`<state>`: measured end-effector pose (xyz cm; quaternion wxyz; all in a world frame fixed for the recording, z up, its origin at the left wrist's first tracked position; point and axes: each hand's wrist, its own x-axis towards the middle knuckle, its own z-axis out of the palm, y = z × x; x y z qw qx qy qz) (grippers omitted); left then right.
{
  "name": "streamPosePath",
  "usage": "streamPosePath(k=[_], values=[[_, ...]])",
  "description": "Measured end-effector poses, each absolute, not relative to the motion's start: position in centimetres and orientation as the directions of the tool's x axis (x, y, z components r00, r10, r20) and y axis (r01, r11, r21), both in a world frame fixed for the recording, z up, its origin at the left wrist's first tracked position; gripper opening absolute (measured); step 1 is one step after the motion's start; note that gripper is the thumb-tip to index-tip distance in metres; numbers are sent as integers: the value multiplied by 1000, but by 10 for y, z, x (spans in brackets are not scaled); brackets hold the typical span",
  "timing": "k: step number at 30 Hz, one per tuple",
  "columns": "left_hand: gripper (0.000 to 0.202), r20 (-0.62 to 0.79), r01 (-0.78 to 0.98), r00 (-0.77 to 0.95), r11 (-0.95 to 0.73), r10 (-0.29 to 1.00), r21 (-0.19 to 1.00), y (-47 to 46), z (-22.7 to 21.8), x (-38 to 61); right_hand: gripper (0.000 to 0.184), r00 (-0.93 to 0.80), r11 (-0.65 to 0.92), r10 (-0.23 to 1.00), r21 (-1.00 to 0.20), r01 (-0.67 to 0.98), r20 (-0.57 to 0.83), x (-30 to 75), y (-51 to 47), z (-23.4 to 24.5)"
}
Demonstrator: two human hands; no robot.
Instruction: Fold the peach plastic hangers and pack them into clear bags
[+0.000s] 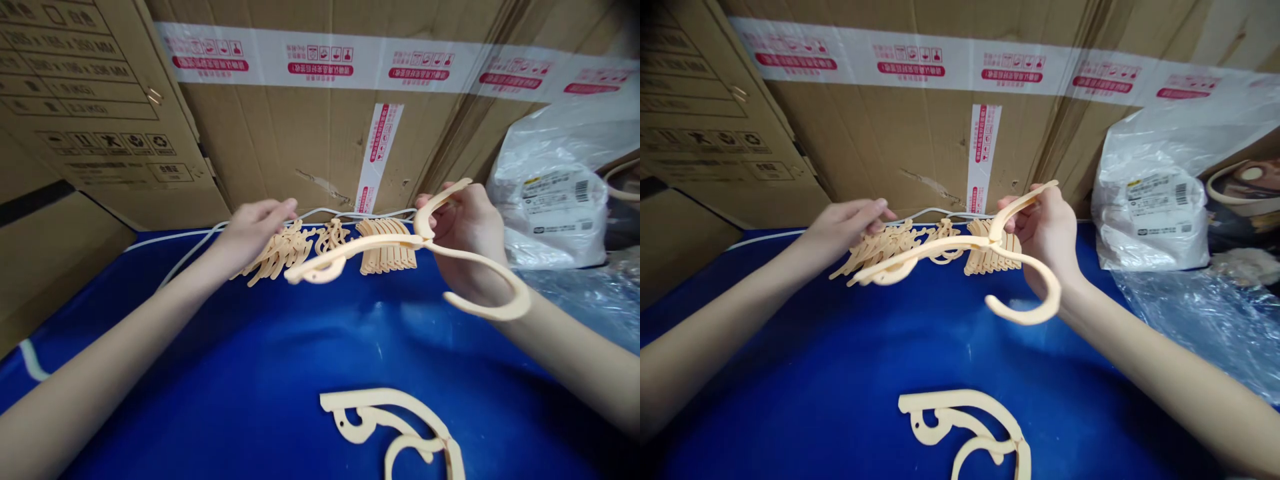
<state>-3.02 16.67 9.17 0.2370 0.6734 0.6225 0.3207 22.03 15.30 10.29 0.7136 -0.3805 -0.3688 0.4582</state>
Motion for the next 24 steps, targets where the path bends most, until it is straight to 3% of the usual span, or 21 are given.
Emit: streamPosePath(k=[2,4,9,12,17,21,24], values=[[64,-103,551,183,-15,978,834,153,97,-13,8,294,420,897,-848,-324,331,223,154,100],[58,-214,491,319,32,923,871,143,97,-2,10,280,544,832,-803,-243,479,226,157,97],[33,-252,273,381,152,890,950,137,94,-1,27,122,698,709,-716,20,695,236,166,94],[27,-243,90,367,225,898,970,139,93,-3,21,-48,694,705,-675,251,707,243,168,96],[29,-293,43,321,295,900,954,140,94,0,16,-346,691,693,-446,569,633,247,164,96],[37,-312,7,305,326,900,945,138,92,3,20,-466,574,731,-80,815,499,238,155,86],[37,-383,-163,378,468,843,869,135,84,7,26,-499,475,762,169,864,412,229,149,77]])
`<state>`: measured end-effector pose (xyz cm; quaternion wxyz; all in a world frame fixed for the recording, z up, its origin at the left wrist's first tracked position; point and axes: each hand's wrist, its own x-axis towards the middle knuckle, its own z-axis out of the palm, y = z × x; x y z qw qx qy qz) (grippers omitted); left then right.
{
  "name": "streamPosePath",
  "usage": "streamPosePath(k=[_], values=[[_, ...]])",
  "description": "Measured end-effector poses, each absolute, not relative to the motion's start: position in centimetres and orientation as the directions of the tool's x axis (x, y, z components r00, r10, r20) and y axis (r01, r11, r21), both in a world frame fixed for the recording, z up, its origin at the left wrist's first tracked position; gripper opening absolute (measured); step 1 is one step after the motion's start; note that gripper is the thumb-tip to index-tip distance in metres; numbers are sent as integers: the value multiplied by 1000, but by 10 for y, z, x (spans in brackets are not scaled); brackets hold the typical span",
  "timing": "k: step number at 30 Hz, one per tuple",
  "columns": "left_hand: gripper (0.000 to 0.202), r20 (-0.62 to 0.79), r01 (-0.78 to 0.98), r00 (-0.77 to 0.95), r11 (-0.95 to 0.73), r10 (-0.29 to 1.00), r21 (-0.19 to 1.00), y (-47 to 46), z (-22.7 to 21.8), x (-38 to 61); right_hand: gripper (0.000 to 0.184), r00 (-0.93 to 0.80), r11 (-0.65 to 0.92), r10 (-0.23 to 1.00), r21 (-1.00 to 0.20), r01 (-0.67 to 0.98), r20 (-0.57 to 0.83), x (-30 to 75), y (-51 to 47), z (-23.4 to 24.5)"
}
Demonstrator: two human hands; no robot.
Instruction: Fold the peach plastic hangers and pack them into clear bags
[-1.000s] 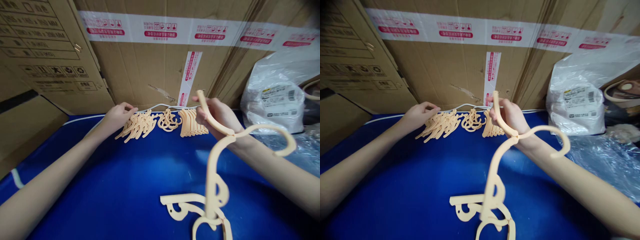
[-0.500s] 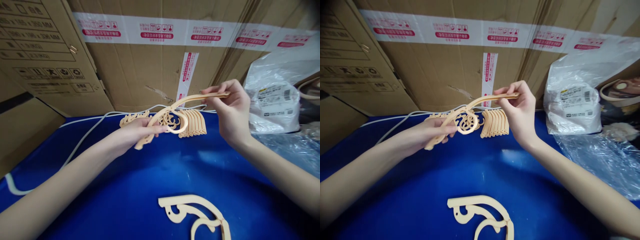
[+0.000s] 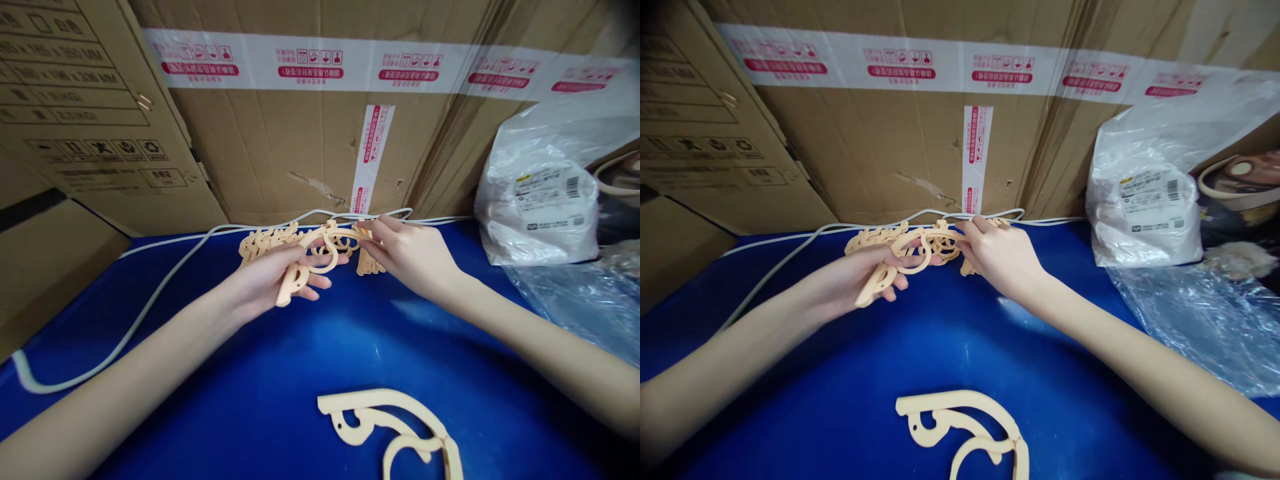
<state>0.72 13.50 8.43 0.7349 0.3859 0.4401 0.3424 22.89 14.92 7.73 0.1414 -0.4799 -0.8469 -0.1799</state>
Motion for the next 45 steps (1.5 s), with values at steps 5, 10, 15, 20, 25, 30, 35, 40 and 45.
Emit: streamPosePath(k=[5,10,15,20,25,30,35,40,45], values=[[28,-393,-358,517,609,760,708,128,72,11,34,-586,475,720,351,807,372,225,148,69],[12,-362,-259,705,697,610,669,126,72,5,36,-669,559,610,368,743,425,228,148,70],[6,-476,-91,678,705,561,703,130,72,5,36,-639,586,708,253,770,301,228,147,73],[8,-481,131,421,474,769,871,122,68,17,35,-578,596,802,-259,760,151,232,151,81],[13,-184,297,254,104,950,949,115,62,22,41,-412,405,907,-439,802,84,252,172,91],[13,-168,257,271,97,948,961,135,69,39,32,-130,143,984,-112,983,120,258,199,89],[15,-174,208,281,117,944,971,156,75,63,33,-88,91,991,-21,996,103,246,208,75],[11,-182,189,307,127,934,974,165,69,75,36,-117,119,987,-12,993,114,240,205,67],[11,-169,172,323,118,931,978,174,61,81,37,-158,161,982,-30,986,102,240,202,69]])
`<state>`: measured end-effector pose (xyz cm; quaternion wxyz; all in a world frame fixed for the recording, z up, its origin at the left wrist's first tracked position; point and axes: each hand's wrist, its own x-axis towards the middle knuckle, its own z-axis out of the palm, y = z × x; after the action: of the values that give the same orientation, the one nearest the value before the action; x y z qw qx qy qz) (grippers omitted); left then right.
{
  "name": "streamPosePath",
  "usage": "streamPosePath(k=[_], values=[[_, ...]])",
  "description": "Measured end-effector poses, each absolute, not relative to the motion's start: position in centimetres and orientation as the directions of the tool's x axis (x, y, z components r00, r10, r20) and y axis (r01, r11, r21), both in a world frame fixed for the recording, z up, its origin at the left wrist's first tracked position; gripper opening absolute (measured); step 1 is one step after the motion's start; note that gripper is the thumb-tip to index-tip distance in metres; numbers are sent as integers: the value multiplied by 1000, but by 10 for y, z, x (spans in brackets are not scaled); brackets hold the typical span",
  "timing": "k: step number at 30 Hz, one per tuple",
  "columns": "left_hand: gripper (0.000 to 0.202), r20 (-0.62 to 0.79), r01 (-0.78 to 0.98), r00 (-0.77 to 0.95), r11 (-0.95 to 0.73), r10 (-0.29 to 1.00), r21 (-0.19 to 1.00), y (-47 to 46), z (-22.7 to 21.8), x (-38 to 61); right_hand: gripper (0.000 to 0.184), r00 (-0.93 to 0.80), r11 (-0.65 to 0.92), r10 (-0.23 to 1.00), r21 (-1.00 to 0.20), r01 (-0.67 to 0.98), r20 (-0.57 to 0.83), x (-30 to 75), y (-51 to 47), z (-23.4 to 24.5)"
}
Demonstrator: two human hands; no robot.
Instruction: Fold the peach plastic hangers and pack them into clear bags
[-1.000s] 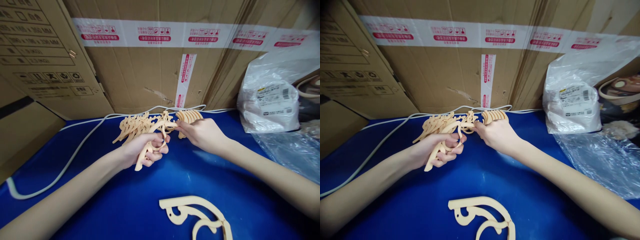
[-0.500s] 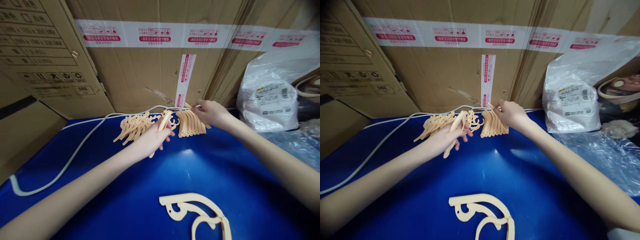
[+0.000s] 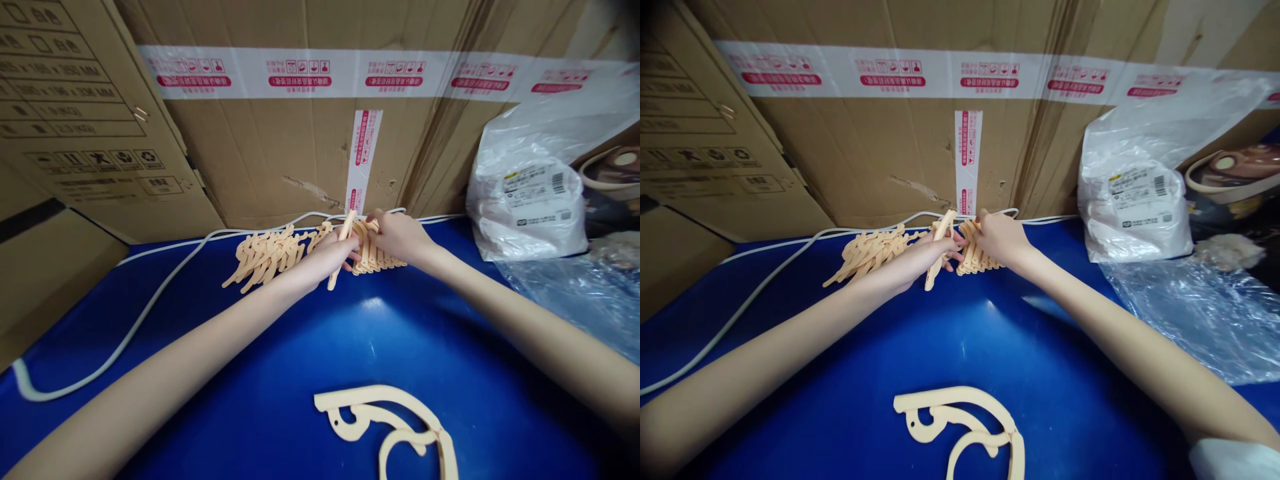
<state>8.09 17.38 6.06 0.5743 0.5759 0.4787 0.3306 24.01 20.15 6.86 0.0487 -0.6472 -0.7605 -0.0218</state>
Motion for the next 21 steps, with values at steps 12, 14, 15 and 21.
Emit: streamPosePath(k=[12,14,15,21], values=[[12,-155,166,328,105,932,981,178,59,83,39,-190,192,981,-54,980,50,240,196,75],[12,-159,169,330,108,930,980,177,60,83,39,-193,196,980,-64,979,44,239,195,76],[13,-162,172,330,110,930,979,177,60,84,39,-195,198,980,-70,978,41,239,195,75],[11,-148,172,316,97,937,980,177,61,82,38,-208,212,977,-147,966,40,240,193,80]])
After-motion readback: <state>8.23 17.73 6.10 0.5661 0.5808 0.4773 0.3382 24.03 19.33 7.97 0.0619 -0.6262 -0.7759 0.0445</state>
